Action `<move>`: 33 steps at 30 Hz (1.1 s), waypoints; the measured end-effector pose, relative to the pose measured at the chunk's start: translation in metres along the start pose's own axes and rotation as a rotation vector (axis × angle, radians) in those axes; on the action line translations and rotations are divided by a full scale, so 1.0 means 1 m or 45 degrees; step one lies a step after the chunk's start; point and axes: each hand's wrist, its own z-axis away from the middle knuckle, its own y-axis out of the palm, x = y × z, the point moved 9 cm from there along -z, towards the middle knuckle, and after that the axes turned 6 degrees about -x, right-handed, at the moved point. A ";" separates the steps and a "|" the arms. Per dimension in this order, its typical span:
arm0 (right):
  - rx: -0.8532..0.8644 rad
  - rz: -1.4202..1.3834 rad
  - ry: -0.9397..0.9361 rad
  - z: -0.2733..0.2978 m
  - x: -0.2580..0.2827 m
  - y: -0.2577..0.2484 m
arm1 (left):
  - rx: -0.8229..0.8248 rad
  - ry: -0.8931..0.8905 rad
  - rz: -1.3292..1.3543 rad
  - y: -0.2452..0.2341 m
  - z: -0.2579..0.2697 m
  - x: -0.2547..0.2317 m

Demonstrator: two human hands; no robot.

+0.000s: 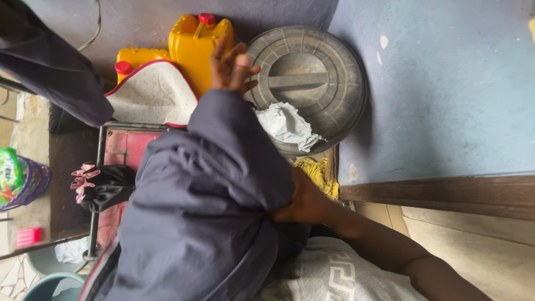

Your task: The person picks up a towel and a pink item, walks outside, and hangs the towel on a clothesline using green clothespins.

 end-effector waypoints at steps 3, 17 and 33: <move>-0.246 -0.020 -0.174 -0.014 0.017 -0.068 | 0.052 0.024 -0.703 0.019 -0.029 0.057; -0.203 -0.592 0.454 -0.230 -0.225 -0.379 | 0.700 -0.488 -1.962 0.053 -0.116 0.145; -0.776 1.330 0.132 -0.237 -0.297 -0.370 | 0.879 -0.331 -2.002 0.146 -0.008 0.279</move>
